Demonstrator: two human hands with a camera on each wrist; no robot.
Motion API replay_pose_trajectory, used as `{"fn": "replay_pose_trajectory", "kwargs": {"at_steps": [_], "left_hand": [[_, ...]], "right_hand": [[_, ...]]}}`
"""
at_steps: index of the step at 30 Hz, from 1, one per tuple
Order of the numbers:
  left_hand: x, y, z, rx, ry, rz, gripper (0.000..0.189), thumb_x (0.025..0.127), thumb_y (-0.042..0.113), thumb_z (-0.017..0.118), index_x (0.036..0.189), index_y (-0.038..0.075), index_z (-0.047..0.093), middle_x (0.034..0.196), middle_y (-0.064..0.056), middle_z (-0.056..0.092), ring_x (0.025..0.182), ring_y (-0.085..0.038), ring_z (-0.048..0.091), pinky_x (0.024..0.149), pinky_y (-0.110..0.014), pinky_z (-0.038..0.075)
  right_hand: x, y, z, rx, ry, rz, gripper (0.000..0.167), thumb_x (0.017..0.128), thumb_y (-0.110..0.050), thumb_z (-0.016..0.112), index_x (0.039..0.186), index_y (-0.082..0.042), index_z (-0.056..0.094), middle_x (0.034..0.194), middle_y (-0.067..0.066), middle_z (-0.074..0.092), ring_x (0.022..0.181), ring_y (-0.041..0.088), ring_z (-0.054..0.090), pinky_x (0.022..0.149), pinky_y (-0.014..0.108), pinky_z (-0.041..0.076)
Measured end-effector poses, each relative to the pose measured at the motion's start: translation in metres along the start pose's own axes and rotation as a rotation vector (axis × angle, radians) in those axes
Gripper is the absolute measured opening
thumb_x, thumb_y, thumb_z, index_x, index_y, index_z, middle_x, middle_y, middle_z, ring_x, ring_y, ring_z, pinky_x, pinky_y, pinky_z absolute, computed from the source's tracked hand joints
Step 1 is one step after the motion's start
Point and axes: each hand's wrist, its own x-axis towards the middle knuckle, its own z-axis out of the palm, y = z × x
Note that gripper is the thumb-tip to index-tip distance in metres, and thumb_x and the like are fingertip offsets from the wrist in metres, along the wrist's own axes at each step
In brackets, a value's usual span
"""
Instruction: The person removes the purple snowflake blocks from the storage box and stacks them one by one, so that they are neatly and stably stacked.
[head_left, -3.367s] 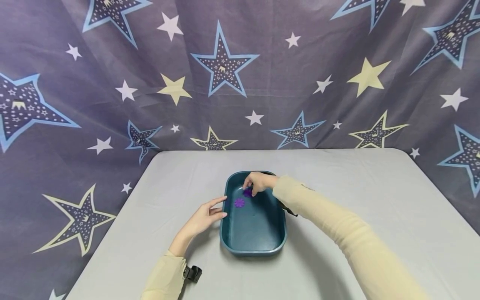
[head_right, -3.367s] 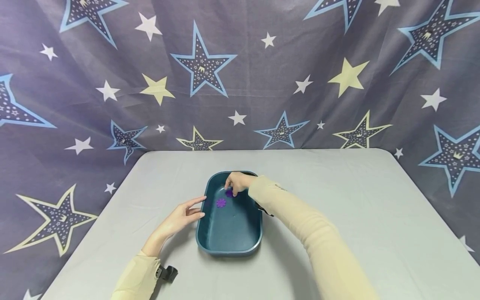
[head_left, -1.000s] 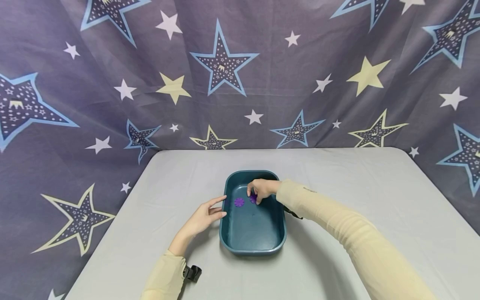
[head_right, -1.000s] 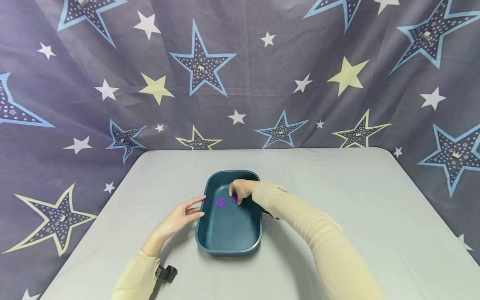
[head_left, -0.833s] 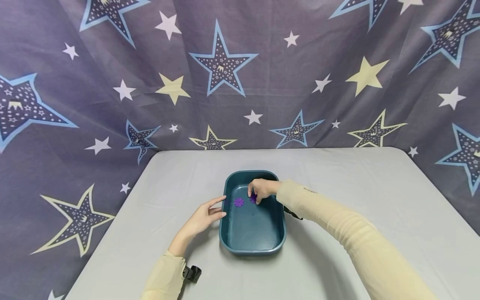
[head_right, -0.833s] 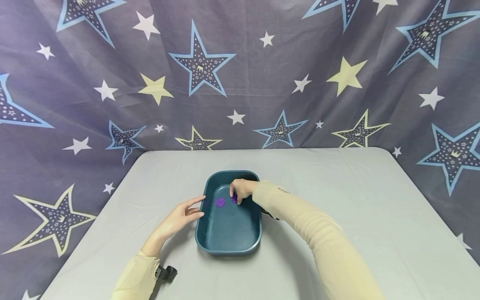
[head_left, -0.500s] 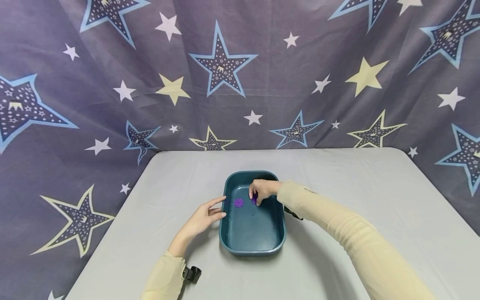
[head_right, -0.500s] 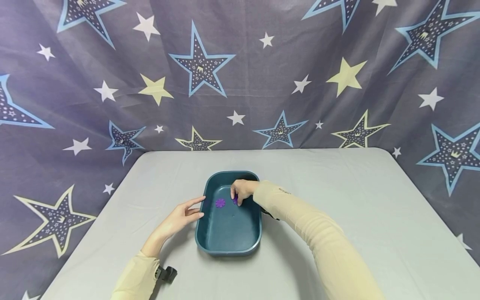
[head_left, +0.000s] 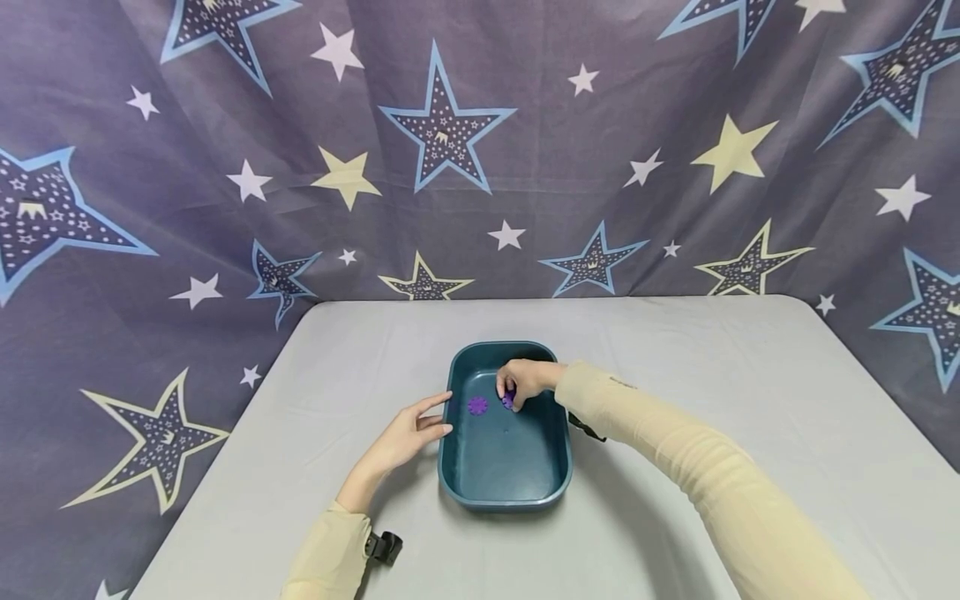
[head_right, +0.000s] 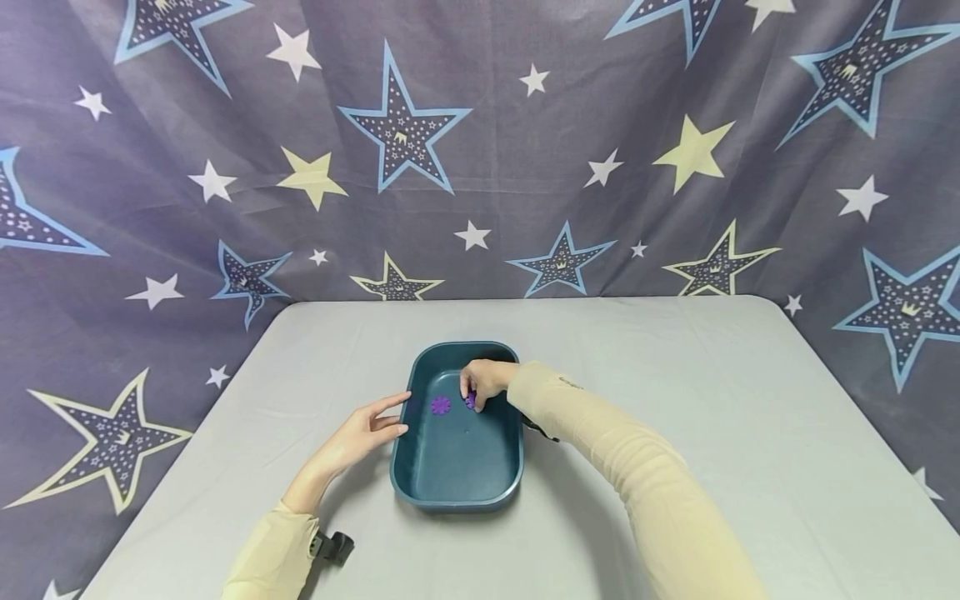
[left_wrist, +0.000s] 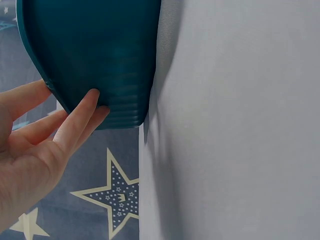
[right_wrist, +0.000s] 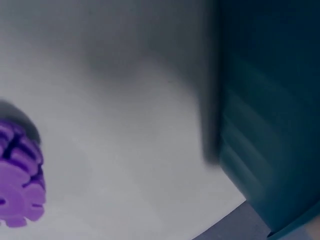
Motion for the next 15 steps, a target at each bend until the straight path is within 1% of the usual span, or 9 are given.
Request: {"fn": "replay_pose_trajectory", "kwargs": {"at_steps": [1,2,3,6,8,9,11,12,15], "left_hand": [[0.001,-0.003,0.0,0.004,-0.001,0.007,0.052,0.085,0.0,0.055,0.131,-0.009,0.034,0.136,-0.029,0.027,0.114,-0.045,0.041,0.092,-0.046,0.039],[0.002,-0.006,0.0,0.002,-0.002,0.007,0.052,0.085,0.001,0.055,0.131,-0.008,0.034,0.137,-0.028,0.027,0.114,-0.044,0.041,0.092,-0.045,0.039],[0.003,-0.01,-0.001,0.001,-0.001,0.009,0.052,0.085,0.003,0.056,0.132,-0.007,0.034,0.137,-0.027,0.028,0.114,-0.043,0.041,0.092,-0.044,0.039],[0.006,-0.02,-0.002,0.006,-0.005,0.02,0.053,0.086,0.007,0.057,0.132,-0.005,0.034,0.138,-0.026,0.028,0.114,-0.041,0.043,0.091,-0.042,0.041],[0.007,-0.022,-0.001,-0.009,-0.006,0.014,0.054,0.086,0.008,0.057,0.133,-0.004,0.034,0.138,-0.024,0.028,0.115,-0.039,0.043,0.093,-0.042,0.04],[0.007,-0.023,-0.002,-0.008,-0.007,0.019,0.054,0.086,0.008,0.057,0.133,-0.004,0.034,0.138,-0.025,0.028,0.115,-0.039,0.043,0.092,-0.042,0.04],[0.007,-0.024,-0.001,-0.009,-0.007,0.02,0.054,0.085,0.007,0.057,0.133,-0.004,0.035,0.138,-0.025,0.028,0.115,-0.039,0.043,0.092,-0.042,0.04],[0.007,-0.024,-0.001,-0.008,-0.008,0.02,0.054,0.085,0.007,0.057,0.133,-0.004,0.035,0.138,-0.025,0.028,0.115,-0.039,0.043,0.092,-0.042,0.04],[0.007,-0.024,-0.002,-0.006,-0.007,0.023,0.053,0.086,0.007,0.057,0.133,-0.004,0.035,0.138,-0.025,0.028,0.115,-0.039,0.043,0.092,-0.041,0.04]], "right_hand": [[-0.003,-0.003,0.0,0.009,0.011,0.0,0.025,0.062,-0.009,0.08,0.078,-0.014,0.061,0.081,0.001,0.055,0.074,0.014,0.049,0.061,0.025,0.045],[-0.012,-0.017,-0.004,0.0,0.02,0.042,0.025,0.062,-0.003,0.078,0.079,-0.01,0.062,0.083,0.004,0.056,0.077,0.016,0.05,0.064,0.027,0.046],[-0.016,-0.021,-0.004,-0.007,0.039,0.043,0.023,0.063,-0.001,0.077,0.081,-0.007,0.062,0.084,0.006,0.057,0.078,0.017,0.051,0.065,0.027,0.047],[-0.025,-0.028,-0.003,-0.013,0.08,0.024,0.023,0.064,0.003,0.075,0.083,-0.002,0.064,0.086,0.01,0.059,0.079,0.018,0.051,0.065,0.024,0.046],[-0.029,-0.031,-0.004,-0.019,0.096,0.009,0.022,0.064,0.004,0.074,0.084,-0.001,0.065,0.086,0.009,0.06,0.078,0.016,0.051,0.064,0.021,0.045],[-0.032,-0.033,-0.004,-0.03,0.108,-0.01,0.022,0.065,0.004,0.074,0.085,-0.002,0.066,0.087,0.009,0.061,0.079,0.016,0.052,0.066,0.022,0.046],[-0.032,-0.034,-0.006,-0.01,0.104,-0.014,0.022,0.065,0.006,0.073,0.085,-0.001,0.068,0.087,0.01,0.062,0.081,0.018,0.054,0.067,0.023,0.047],[-0.03,-0.033,-0.006,-0.001,0.096,-0.002,0.022,0.065,0.007,0.072,0.084,-0.002,0.069,0.087,0.01,0.063,0.082,0.019,0.055,0.069,0.024,0.048],[-0.025,-0.027,-0.006,-0.019,0.111,-0.061,0.026,0.067,0.012,0.067,0.086,-0.004,0.07,0.089,0.009,0.065,0.084,0.019,0.057,0.071,0.028,0.049]]}}
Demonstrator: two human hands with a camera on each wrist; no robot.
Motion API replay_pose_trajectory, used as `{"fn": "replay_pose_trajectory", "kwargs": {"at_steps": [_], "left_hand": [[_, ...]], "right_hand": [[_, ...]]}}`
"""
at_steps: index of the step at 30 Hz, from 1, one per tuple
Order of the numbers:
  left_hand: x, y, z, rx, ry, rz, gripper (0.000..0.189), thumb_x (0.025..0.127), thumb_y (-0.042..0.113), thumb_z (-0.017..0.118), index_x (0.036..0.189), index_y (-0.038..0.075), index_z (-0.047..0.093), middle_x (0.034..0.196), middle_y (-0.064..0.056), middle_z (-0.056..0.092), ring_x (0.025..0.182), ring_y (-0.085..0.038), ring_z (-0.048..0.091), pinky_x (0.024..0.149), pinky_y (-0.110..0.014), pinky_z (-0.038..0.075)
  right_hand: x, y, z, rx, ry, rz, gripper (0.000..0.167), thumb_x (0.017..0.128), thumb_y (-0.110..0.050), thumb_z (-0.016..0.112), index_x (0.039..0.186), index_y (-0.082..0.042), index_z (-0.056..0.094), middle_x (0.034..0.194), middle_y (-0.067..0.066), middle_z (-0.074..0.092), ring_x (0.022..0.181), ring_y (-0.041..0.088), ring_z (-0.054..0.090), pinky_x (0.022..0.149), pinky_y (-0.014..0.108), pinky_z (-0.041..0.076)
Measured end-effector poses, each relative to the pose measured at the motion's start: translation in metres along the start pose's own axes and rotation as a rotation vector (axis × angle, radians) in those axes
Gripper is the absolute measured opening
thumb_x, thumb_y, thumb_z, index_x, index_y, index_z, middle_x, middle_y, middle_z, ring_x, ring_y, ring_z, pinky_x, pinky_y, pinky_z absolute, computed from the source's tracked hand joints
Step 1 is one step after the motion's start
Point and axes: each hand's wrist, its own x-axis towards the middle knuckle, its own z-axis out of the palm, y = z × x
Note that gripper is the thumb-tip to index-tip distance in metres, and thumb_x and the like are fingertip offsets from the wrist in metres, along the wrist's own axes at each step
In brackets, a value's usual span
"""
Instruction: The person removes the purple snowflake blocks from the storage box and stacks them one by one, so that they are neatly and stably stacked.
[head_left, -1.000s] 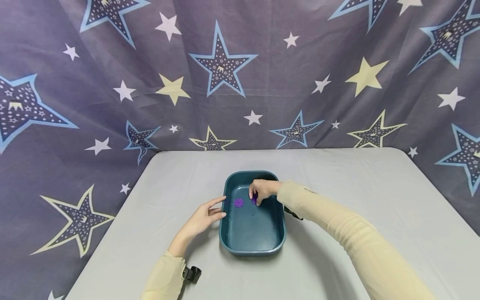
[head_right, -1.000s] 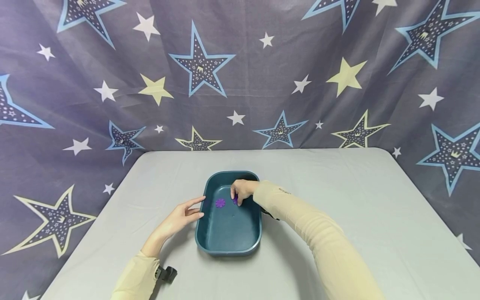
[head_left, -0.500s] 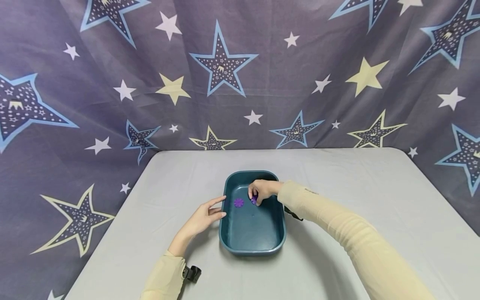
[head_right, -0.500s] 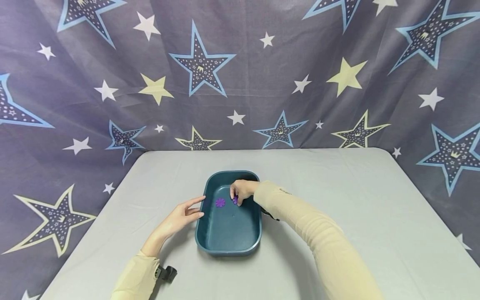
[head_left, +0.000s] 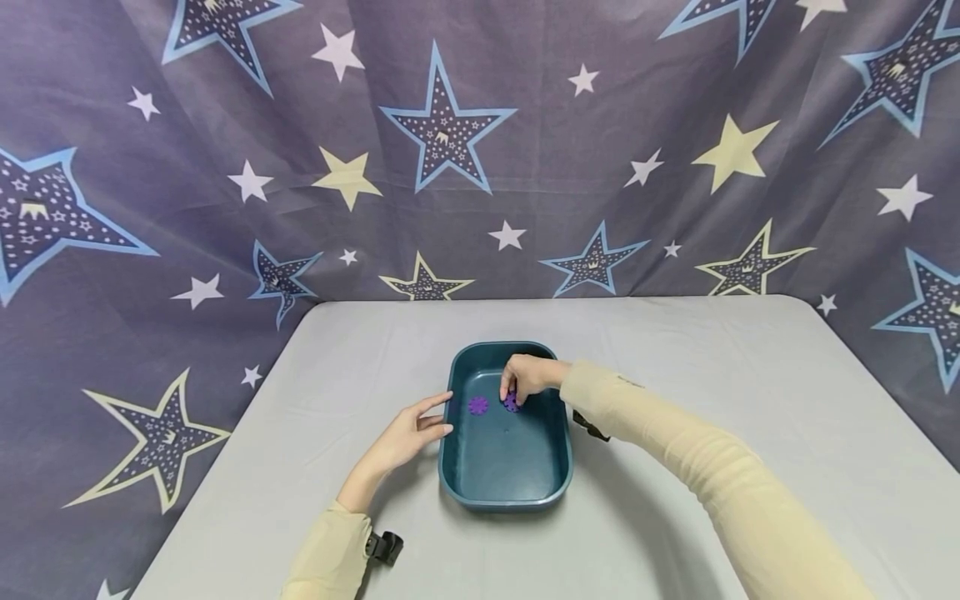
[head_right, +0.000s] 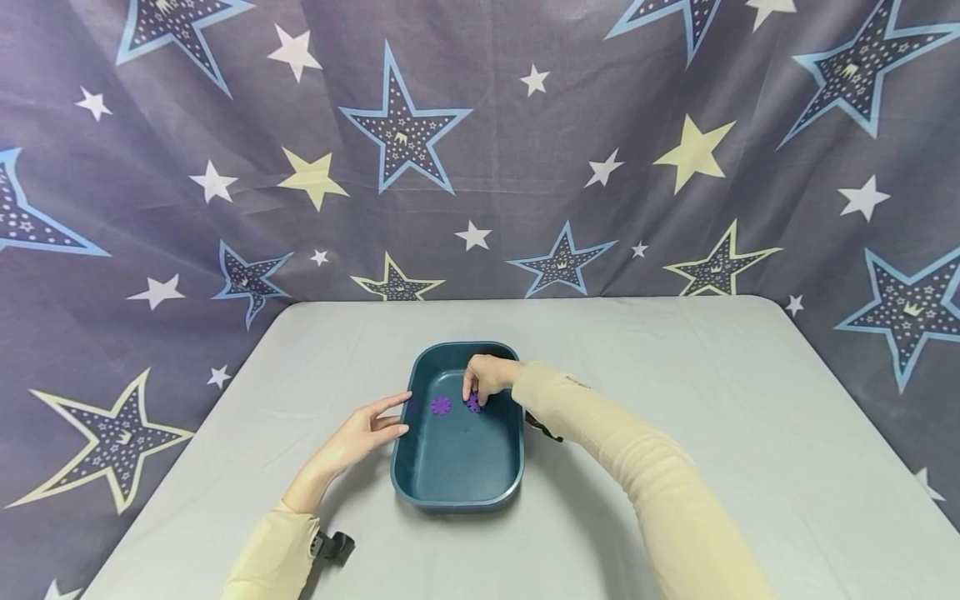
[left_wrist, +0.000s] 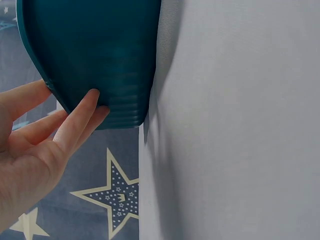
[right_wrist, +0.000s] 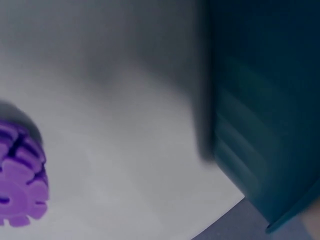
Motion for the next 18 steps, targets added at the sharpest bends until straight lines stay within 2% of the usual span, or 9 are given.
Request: {"fn": "replay_pose_trajectory", "kwargs": {"at_steps": [2,4,6,7,9,12,14,18], "left_hand": [[0.0,0.0,0.0,-0.001,0.0,0.0,0.054,0.086,0.008,0.057,0.133,-0.004,0.034,0.138,-0.025,0.028,0.115,-0.039,0.043,0.092,-0.041,0.04],[0.0,0.0,0.0,0.0,0.001,-0.001,0.054,0.086,0.008,0.057,0.133,-0.004,0.034,0.138,-0.025,0.028,0.115,-0.039,0.043,0.092,-0.041,0.04],[0.0,0.0,0.0,0.0,0.001,-0.005,0.054,0.085,0.008,0.057,0.133,-0.004,0.035,0.138,-0.024,0.028,0.115,-0.039,0.043,0.092,-0.041,0.04],[0.0,0.0,0.0,-0.001,0.001,-0.007,0.054,0.085,0.008,0.057,0.133,-0.004,0.035,0.138,-0.024,0.028,0.116,-0.039,0.042,0.093,-0.042,0.039],[0.0,0.001,0.0,-0.003,0.003,-0.011,0.054,0.085,0.008,0.058,0.133,-0.003,0.035,0.139,-0.023,0.028,0.116,-0.039,0.042,0.093,-0.042,0.039],[0.0,0.001,0.0,-0.008,0.003,-0.016,0.055,0.085,0.008,0.058,0.133,-0.003,0.035,0.139,-0.023,0.028,0.116,-0.039,0.042,0.093,-0.043,0.038],[0.0,0.002,0.0,-0.008,0.005,-0.018,0.055,0.085,0.008,0.058,0.133,-0.002,0.035,0.139,-0.023,0.028,0.116,-0.039,0.042,0.093,-0.043,0.038],[0.0,0.002,0.001,-0.001,0.003,-0.019,0.055,0.085,0.008,0.058,0.133,-0.002,0.035,0.139,-0.023,0.029,0.116,-0.038,0.042,0.094,-0.043,0.038]], "right_hand": [[0.02,0.034,0.009,0.037,-0.022,-0.063,0.031,0.065,0.014,0.066,0.084,-0.01,0.072,0.084,0.003,0.065,0.078,0.013,0.056,0.065,0.024,0.049],[0.028,0.047,0.012,0.045,-0.036,-0.079,0.033,0.067,0.014,0.064,0.084,-0.013,0.072,0.083,0.001,0.065,0.076,0.011,0.055,0.063,0.023,0.049],[0.03,0.051,0.01,0.094,-0.063,-0.052,0.033,0.067,0.016,0.061,0.082,-0.011,0.072,0.082,0.001,0.066,0.073,0.011,0.055,0.06,0.023,0.049],[0.028,0.049,0.009,0.113,-0.063,-0.044,0.032,0.066,0.017,0.059,0.082,-0.008,0.072,0.082,0.003,0.066,0.072,0.011,0.055,0.06,0.023,0.049],[0.008,0.016,-0.003,0.114,-0.039,0.013,0.03,0.068,0.021,0.053,0.085,0.003,0.07,0.085,0.012,0.066,0.074,0.015,0.056,0.063,0.025,0.05],[-0.011,-0.008,-0.014,0.127,-0.002,-0.026,0.03,0.068,0.023,0.047,0.087,0.011,0.066,0.088,0.019,0.065,0.074,0.017,0.057,0.065,0.024,0.051],[-0.019,-0.017,-0.02,0.139,0.007,-0.037,0.029,0.069,0.023,0.046,0.089,0.013,0.065,0.089,0.022,0.065,0.075,0.019,0.058,0.066,0.025,0.051],[-0.024,-0.02,-0.027,0.167,0.019,-0.074,0.026,0.071,0.021,0.049,0.089,0.012,0.065,0.089,0.02,0.065,0.076,0.02,0.061,0.068,0.026,0.052]]}}
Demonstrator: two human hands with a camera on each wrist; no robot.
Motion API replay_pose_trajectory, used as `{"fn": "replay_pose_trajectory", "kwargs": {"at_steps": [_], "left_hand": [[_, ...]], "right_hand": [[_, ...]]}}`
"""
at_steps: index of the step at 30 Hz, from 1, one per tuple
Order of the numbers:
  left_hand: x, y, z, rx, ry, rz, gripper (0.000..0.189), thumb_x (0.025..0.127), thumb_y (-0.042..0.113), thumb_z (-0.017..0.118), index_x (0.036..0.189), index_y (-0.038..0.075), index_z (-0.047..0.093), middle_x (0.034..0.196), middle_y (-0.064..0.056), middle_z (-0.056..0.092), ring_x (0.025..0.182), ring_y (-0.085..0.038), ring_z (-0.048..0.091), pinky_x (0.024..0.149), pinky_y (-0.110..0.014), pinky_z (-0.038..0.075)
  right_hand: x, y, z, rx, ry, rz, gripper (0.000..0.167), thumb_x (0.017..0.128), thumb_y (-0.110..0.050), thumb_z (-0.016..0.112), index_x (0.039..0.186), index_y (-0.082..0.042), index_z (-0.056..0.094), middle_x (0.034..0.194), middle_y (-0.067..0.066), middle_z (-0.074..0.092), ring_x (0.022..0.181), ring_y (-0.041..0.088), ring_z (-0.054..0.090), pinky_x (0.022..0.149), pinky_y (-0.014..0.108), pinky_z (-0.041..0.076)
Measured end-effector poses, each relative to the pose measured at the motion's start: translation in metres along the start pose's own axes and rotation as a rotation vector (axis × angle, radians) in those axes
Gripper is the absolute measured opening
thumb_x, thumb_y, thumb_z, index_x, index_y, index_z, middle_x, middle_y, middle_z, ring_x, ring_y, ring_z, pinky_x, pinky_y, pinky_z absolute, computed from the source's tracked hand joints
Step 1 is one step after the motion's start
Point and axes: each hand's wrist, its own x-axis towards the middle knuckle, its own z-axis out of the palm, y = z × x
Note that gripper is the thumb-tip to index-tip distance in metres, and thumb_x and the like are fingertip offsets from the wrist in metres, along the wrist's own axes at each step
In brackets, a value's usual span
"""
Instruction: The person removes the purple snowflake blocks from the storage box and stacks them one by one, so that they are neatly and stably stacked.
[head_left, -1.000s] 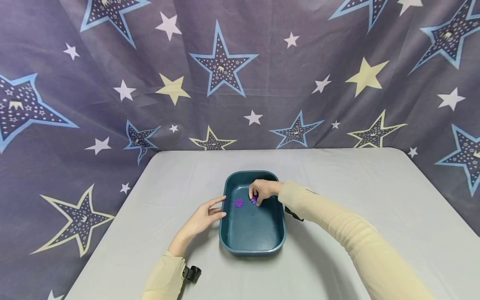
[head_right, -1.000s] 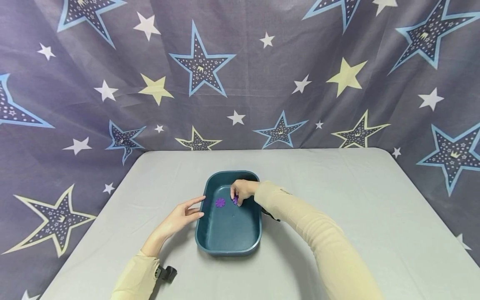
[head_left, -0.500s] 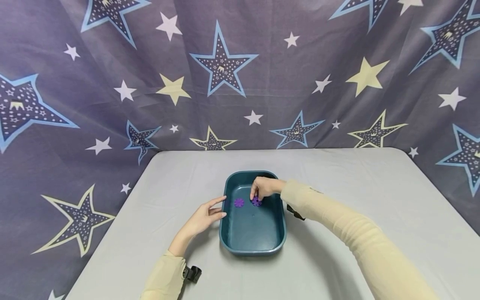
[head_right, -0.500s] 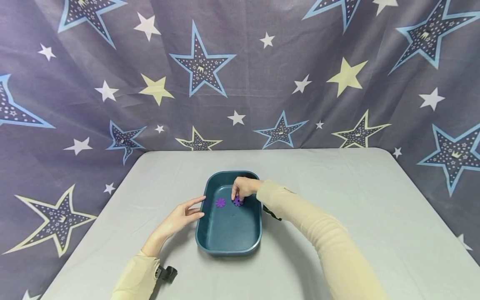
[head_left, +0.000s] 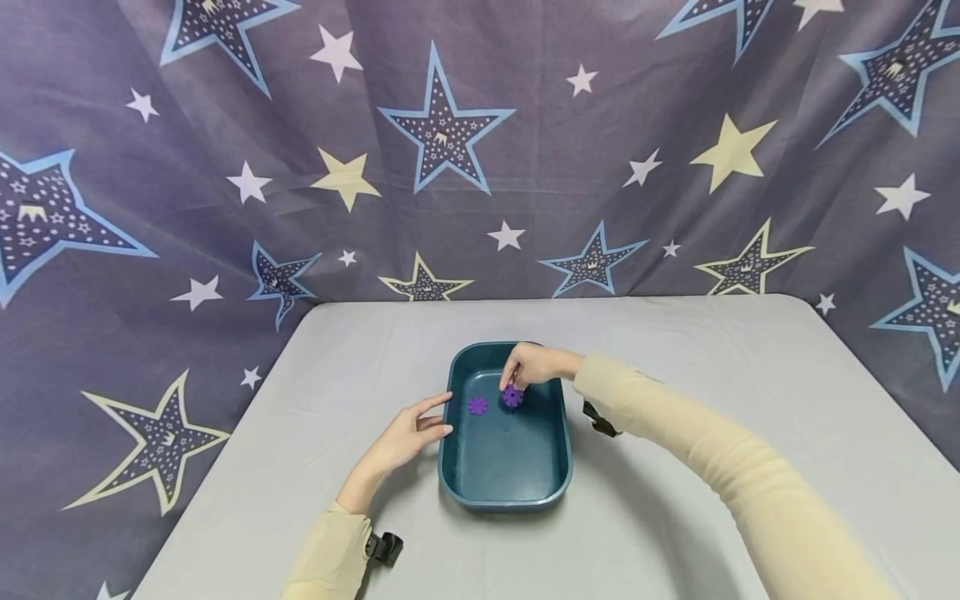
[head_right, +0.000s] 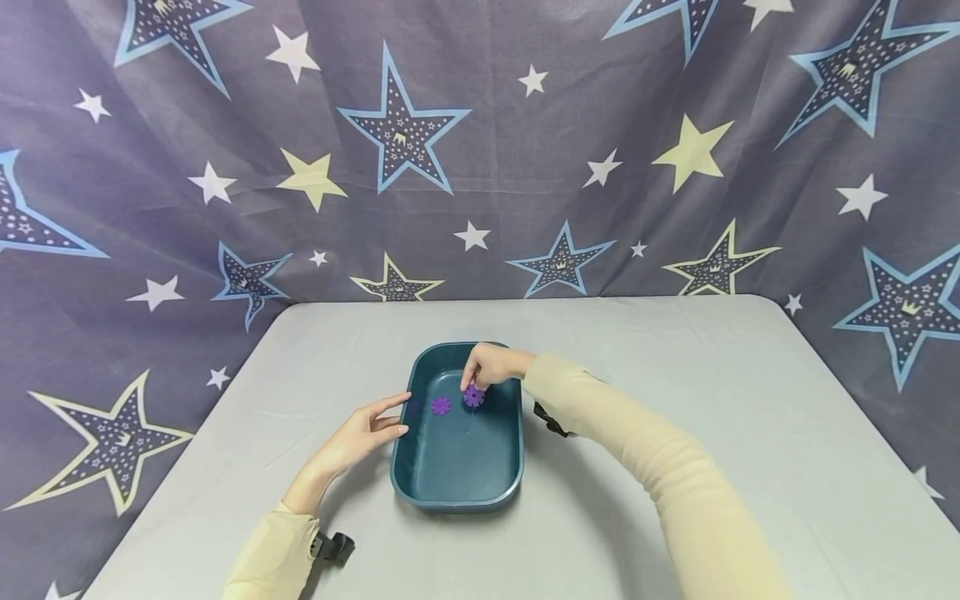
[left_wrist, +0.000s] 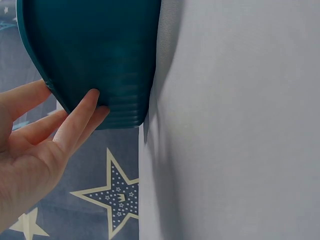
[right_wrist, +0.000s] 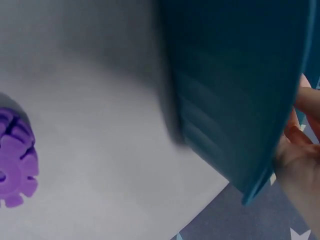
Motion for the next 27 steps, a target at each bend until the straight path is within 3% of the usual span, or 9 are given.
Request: {"fn": "replay_pose_trajectory", "kwargs": {"at_steps": [4,11,27], "left_hand": [[0.0,-0.001,0.0,-0.001,-0.004,0.003,0.054,0.085,0.008,0.058,0.133,-0.002,0.035,0.138,-0.023,0.029,0.116,-0.037,0.043,0.093,-0.042,0.039],[0.0,-0.002,0.0,0.001,-0.003,0.009,0.054,0.085,0.008,0.058,0.133,-0.003,0.035,0.138,-0.023,0.029,0.116,-0.037,0.043,0.093,-0.042,0.039],[0.001,-0.002,0.0,0.008,-0.002,0.012,0.054,0.085,0.009,0.058,0.133,-0.003,0.035,0.138,-0.024,0.029,0.115,-0.038,0.043,0.093,-0.042,0.039]], "right_hand": [[-0.002,0.004,-0.003,0.024,0.009,-0.047,0.023,0.072,0.018,0.052,0.089,0.01,0.066,0.088,0.017,0.066,0.073,0.015,0.061,0.067,0.025,0.052],[-0.01,0.0,-0.01,0.124,0.034,-0.007,0.022,0.074,0.016,0.053,0.092,0.011,0.065,0.093,0.02,0.065,0.074,0.014,0.061,0.068,0.023,0.052],[-0.033,0.002,-0.015,0.242,0.089,0.01,0.021,0.077,0.013,0.053,0.095,0.01,0.064,0.095,0.018,0.064,0.082,0.019,0.063,0.072,0.027,0.052]]}}
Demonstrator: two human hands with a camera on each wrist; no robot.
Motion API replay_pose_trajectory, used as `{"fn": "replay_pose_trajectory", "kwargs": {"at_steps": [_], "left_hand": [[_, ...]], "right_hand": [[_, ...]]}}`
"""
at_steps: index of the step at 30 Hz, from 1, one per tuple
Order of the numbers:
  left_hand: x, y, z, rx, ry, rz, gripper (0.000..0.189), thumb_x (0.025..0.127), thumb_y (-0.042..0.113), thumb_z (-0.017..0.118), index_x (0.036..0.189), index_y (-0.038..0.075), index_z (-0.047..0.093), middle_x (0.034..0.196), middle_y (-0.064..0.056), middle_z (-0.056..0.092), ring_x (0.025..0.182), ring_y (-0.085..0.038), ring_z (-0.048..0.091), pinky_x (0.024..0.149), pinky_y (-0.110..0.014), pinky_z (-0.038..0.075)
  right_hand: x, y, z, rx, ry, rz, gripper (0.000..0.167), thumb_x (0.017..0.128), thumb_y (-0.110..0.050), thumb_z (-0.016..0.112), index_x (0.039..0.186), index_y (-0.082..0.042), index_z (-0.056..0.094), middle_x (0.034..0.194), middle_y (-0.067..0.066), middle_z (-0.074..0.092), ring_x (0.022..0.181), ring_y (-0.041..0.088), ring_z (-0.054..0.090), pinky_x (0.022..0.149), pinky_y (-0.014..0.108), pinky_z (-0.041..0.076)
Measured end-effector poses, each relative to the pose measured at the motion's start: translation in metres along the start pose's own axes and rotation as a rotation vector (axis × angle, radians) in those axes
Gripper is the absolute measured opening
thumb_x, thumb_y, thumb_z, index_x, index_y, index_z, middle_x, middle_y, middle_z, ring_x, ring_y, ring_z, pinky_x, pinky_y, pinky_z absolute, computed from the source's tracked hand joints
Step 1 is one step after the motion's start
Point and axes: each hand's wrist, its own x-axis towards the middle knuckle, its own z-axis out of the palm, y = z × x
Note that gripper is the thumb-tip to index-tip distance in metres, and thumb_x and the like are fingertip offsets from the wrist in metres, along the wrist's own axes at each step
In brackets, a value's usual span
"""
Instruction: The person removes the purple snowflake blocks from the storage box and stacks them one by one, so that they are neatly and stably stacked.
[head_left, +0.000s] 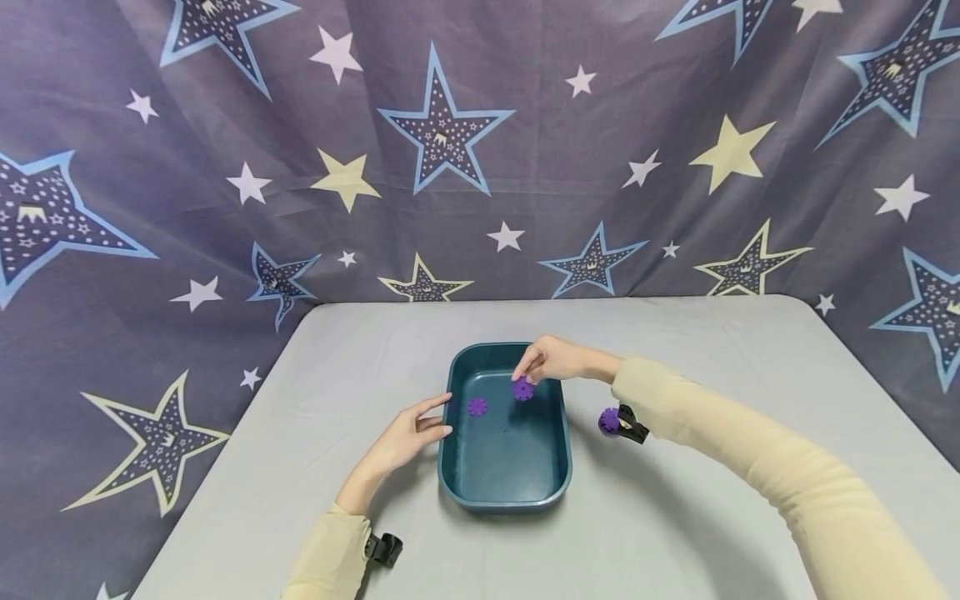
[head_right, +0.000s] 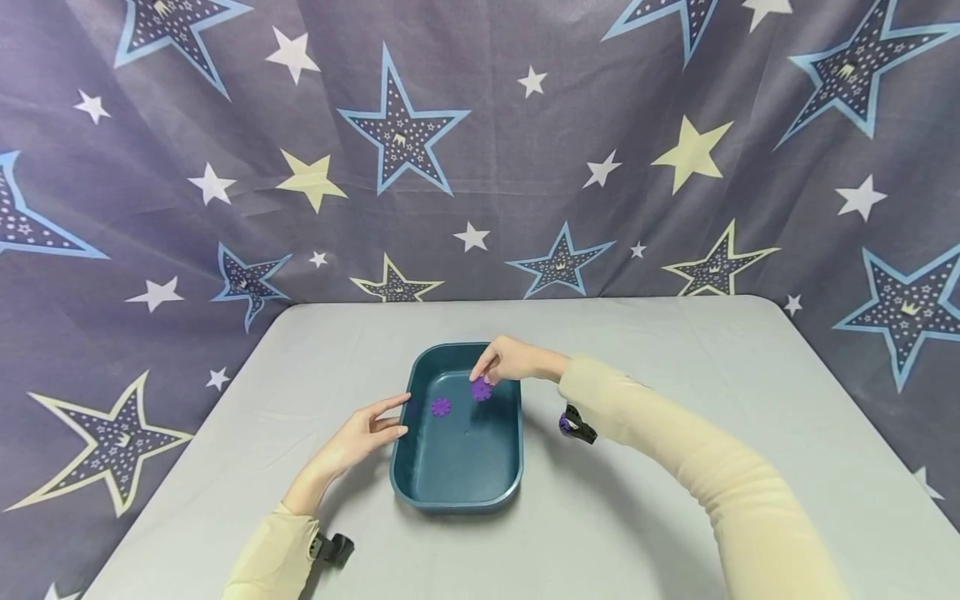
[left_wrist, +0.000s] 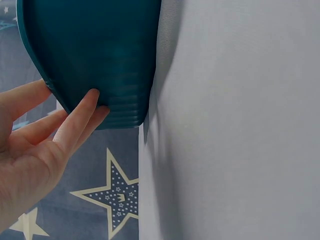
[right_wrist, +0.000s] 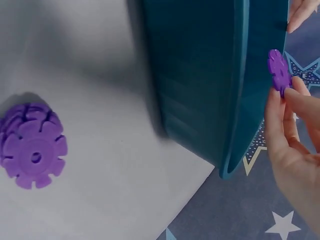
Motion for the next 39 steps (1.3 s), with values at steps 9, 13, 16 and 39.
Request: {"fn": "replay_pose_trajectory", "kwargs": {"at_steps": [9,13,16,39], "left_hand": [[-0.001,0.004,0.0,-0.011,-0.003,-0.004,0.053,0.085,0.005,0.057,0.133,-0.005,0.035,0.138,-0.024,0.028,0.115,-0.039,0.043,0.093,-0.043,0.039],[-0.002,0.007,0.0,-0.013,0.0,-0.005,0.053,0.085,0.003,0.056,0.132,-0.006,0.034,0.138,-0.026,0.028,0.114,-0.04,0.043,0.092,-0.044,0.039],[-0.001,0.004,0.0,-0.009,0.001,0.006,0.053,0.085,0.006,0.057,0.132,-0.005,0.035,0.138,-0.025,0.029,0.114,-0.039,0.044,0.091,-0.042,0.041],[-0.001,0.002,0.0,-0.023,-0.004,-0.008,0.055,0.085,0.009,0.058,0.133,-0.002,0.035,0.139,-0.023,0.028,0.116,-0.037,0.043,0.094,-0.042,0.038]], "right_hand": [[-0.019,0.003,-0.008,0.051,0.054,0.02,0.022,0.078,0.01,0.055,0.098,0.01,0.064,0.095,0.019,0.065,0.081,0.018,0.063,0.077,0.031,0.051],[-0.029,0.006,-0.013,0.078,0.064,0.04,0.023,0.079,0.009,0.055,0.101,0.011,0.062,0.098,0.019,0.064,0.084,0.018,0.062,0.082,0.034,0.049],[-0.036,0.009,-0.015,0.109,0.07,0.052,0.024,0.079,0.009,0.055,0.102,0.011,0.061,0.101,0.02,0.063,0.085,0.018,0.062,0.083,0.035,0.048],[-0.088,0.04,-0.02,0.129,0.144,0.106,0.023,0.079,0.002,0.057,0.1,0.01,0.062,0.099,0.019,0.064,0.087,0.012,0.06,0.083,0.032,0.047]]}}
